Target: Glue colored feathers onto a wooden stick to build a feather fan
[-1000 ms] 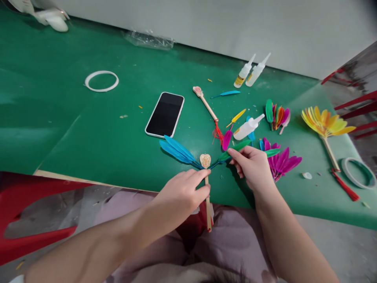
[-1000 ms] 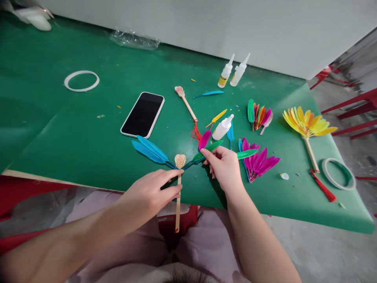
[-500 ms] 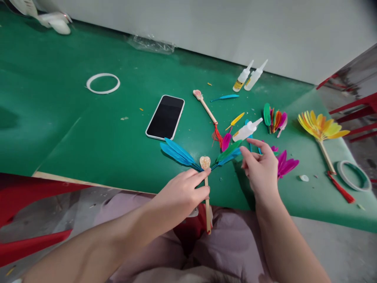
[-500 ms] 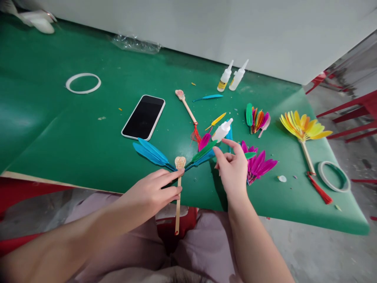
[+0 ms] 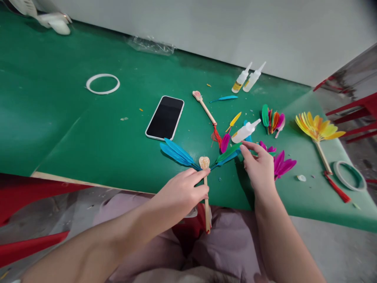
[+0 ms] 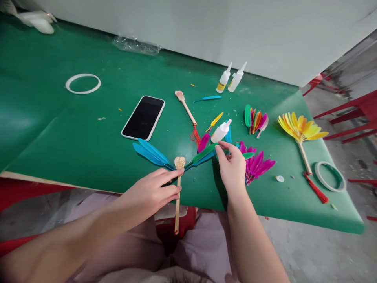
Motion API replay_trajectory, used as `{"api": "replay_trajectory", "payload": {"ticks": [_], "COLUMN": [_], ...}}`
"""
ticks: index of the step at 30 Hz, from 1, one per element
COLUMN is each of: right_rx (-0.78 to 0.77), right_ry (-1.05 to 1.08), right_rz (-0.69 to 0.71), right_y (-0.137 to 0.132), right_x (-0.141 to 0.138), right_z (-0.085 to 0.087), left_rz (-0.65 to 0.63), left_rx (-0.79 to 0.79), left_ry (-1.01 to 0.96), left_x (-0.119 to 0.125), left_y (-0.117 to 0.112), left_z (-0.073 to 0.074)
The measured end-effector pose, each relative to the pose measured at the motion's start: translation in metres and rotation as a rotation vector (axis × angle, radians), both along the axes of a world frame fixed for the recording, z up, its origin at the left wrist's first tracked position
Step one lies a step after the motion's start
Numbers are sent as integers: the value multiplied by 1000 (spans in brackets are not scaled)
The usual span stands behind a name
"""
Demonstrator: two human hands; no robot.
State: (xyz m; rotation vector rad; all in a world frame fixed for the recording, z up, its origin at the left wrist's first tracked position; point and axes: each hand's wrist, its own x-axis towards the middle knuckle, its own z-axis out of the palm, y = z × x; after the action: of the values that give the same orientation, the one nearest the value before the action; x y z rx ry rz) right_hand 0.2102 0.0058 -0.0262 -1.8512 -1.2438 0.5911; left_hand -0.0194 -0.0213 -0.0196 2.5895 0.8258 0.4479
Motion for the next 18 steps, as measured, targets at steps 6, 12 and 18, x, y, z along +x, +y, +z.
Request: {"api": "replay_trajectory", "payload": {"ticks": [6, 12, 18], "right_rx": [-18, -28, 139], "right_ry": [104, 38, -220], "right_rz": [2, 0, -86], "right_y": [2, 1, -7], "right_x": [-5, -6, -11], "right_z": [2, 3, 10], "left_rz": [-4, 4, 42], "left_rx": [-1, 0, 52], "left_ry": [-1, -2, 49], "left_x": [1, 1, 0], "left_y": [1, 3, -3], "left_z": [0, -1, 0]}}
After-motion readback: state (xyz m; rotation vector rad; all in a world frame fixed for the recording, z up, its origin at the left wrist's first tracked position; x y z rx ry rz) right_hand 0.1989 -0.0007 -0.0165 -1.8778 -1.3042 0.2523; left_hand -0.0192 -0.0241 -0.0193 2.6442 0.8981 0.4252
